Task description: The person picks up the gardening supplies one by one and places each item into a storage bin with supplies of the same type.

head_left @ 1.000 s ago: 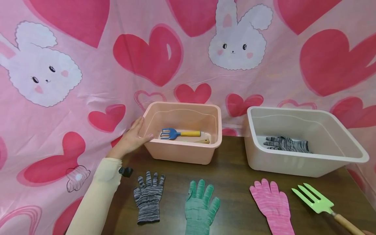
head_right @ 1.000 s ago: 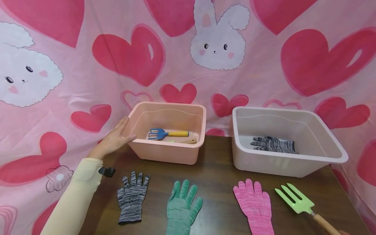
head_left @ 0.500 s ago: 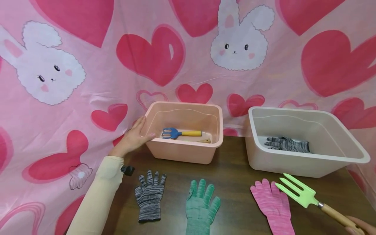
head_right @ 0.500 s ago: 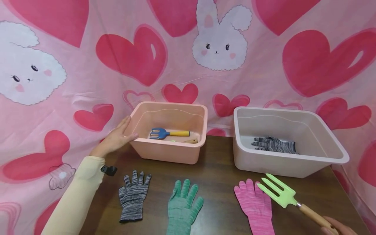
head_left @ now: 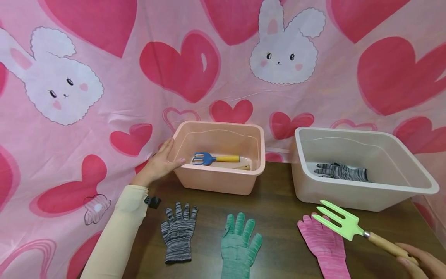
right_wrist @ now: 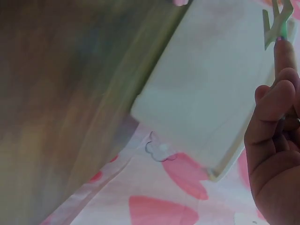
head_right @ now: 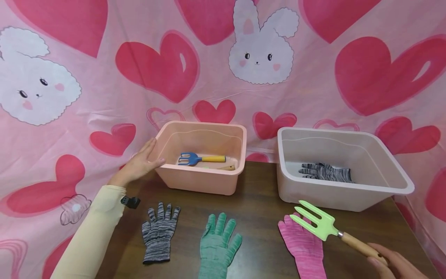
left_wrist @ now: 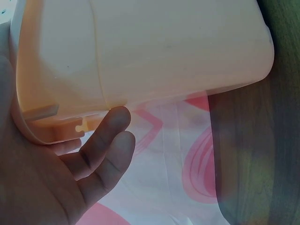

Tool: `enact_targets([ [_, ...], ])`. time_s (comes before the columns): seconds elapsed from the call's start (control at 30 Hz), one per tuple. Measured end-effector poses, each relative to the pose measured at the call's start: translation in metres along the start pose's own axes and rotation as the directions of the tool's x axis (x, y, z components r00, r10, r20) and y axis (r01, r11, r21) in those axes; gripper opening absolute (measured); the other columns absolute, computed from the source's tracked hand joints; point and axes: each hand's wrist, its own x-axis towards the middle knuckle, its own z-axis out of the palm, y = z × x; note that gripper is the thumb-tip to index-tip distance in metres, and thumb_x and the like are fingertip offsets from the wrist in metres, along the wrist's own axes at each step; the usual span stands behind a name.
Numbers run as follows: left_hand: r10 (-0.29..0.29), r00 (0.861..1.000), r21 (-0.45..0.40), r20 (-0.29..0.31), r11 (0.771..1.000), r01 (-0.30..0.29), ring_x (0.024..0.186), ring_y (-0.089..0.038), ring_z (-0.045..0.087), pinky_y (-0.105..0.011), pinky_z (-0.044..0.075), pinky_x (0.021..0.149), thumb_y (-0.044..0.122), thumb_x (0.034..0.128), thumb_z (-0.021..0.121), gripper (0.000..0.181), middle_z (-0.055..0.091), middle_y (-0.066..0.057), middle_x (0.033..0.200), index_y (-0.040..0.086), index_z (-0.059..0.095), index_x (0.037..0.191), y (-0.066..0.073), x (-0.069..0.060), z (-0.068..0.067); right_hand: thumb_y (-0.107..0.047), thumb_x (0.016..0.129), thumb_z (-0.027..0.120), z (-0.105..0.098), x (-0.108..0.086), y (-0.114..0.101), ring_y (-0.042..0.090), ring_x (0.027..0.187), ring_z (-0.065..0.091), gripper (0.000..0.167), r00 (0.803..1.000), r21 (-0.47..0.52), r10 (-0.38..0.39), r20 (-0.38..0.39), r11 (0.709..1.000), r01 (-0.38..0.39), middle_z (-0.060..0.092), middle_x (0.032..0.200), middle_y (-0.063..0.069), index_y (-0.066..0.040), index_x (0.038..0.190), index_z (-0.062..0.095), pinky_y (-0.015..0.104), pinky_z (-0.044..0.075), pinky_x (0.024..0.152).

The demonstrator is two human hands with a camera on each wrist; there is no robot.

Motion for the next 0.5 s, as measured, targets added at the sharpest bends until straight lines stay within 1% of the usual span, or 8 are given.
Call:
enact_targets([
  [0.03,-0.001,1.000,0.000,0.000,1.000,0.001,0.149,-0.046,0.013,-0.069,0.020,0.112,0.066,0.0887,0.062,0.110,0.001,-0.011,0.169,0.014,0.001,0.163,0.000,0.000,0.000,0.032,0.083,0.053,0.002,0.002,-0.004,-0.001,0.040,0.038,0.036,1.000,0.005,0.005,0.005,1.000,-0.005,0.044,0.060,-0.010,0.016,0.113,0.065,0.020,0.028,0.032],
  [0.1,-0.001,1.000,-0.004,0.002,1.000,0.001,0.149,-0.046,0.013,-0.069,0.020,0.112,0.066,0.0886,0.062,0.110,0.001,-0.011,0.169,0.014,0.001,0.163,0.000,0.000,-0.001,0.031,0.084,0.053,0.005,0.006,-0.011,0.000,0.036,0.037,0.041,0.999,0.014,0.015,0.032,1.000,-0.016,0.043,0.056,-0.009,0.009,0.116,0.066,0.019,0.028,0.030],
  [0.23,-0.001,1.000,-0.012,0.008,1.000,0.001,0.149,-0.046,0.013,-0.069,0.020,0.112,0.067,0.0885,0.062,0.109,0.002,-0.010,0.169,0.015,0.002,0.164,0.000,-0.001,-0.001,0.028,0.086,0.055,0.006,0.015,-0.017,0.000,0.035,0.038,0.051,0.993,0.006,-0.010,0.114,1.000,0.009,0.043,0.055,-0.009,-0.004,0.123,0.067,0.017,0.030,0.030],
  [0.27,0.000,1.000,-0.012,0.008,1.000,0.000,0.149,-0.046,0.013,-0.069,0.020,0.112,0.067,0.0884,0.062,0.109,0.002,-0.011,0.169,0.015,0.002,0.164,0.000,-0.001,-0.001,0.027,0.087,0.055,0.006,0.018,-0.019,-0.001,0.036,0.038,0.055,0.991,-0.003,-0.012,0.136,1.000,0.013,0.044,0.055,-0.010,-0.011,0.125,0.067,0.017,0.030,0.031],
  [0.37,0.000,1.000,-0.008,0.010,1.000,0.000,0.149,-0.046,0.014,-0.069,0.020,0.112,0.066,0.0885,0.062,0.109,0.002,-0.011,0.169,0.015,0.002,0.164,0.000,-0.001,-0.001,0.024,0.088,0.058,0.007,0.026,-0.024,-0.001,0.040,0.039,0.053,0.982,-0.041,-0.028,0.189,0.999,0.036,0.045,0.058,-0.012,-0.013,0.125,0.066,0.017,0.029,0.033],
  [0.4,0.000,1.000,-0.007,0.009,1.000,0.000,0.149,-0.046,0.014,-0.069,0.021,0.112,0.066,0.0885,0.062,0.109,0.002,-0.011,0.169,0.015,0.002,0.164,0.000,-0.001,-0.001,0.022,0.089,0.060,0.007,0.029,-0.026,-0.001,0.041,0.040,0.052,0.980,-0.061,-0.017,0.198,0.998,0.029,0.045,0.059,-0.012,-0.016,0.124,0.066,0.018,0.029,0.034],
  [0.47,0.000,1.000,-0.005,0.006,1.000,0.000,0.149,-0.047,0.014,-0.069,0.021,0.112,0.066,0.0884,0.063,0.109,0.002,-0.012,0.169,0.015,0.002,0.164,0.000,-0.001,-0.001,0.014,0.092,0.063,0.008,0.034,-0.032,0.001,0.044,0.041,0.053,0.975,-0.126,0.027,0.221,0.992,0.000,0.046,0.060,-0.012,-0.029,0.122,0.063,0.020,0.028,0.036],
  [0.5,0.000,1.000,-0.003,0.004,1.000,0.000,0.149,-0.047,0.014,-0.069,0.021,0.112,0.066,0.0885,0.062,0.109,0.002,-0.012,0.169,0.015,0.002,0.164,0.000,-0.001,-0.001,0.011,0.093,0.064,0.008,0.036,-0.035,0.002,0.045,0.041,0.048,0.972,-0.158,0.053,0.227,0.987,-0.017,0.046,0.060,-0.012,-0.028,0.121,0.063,0.021,0.029,0.036],
])
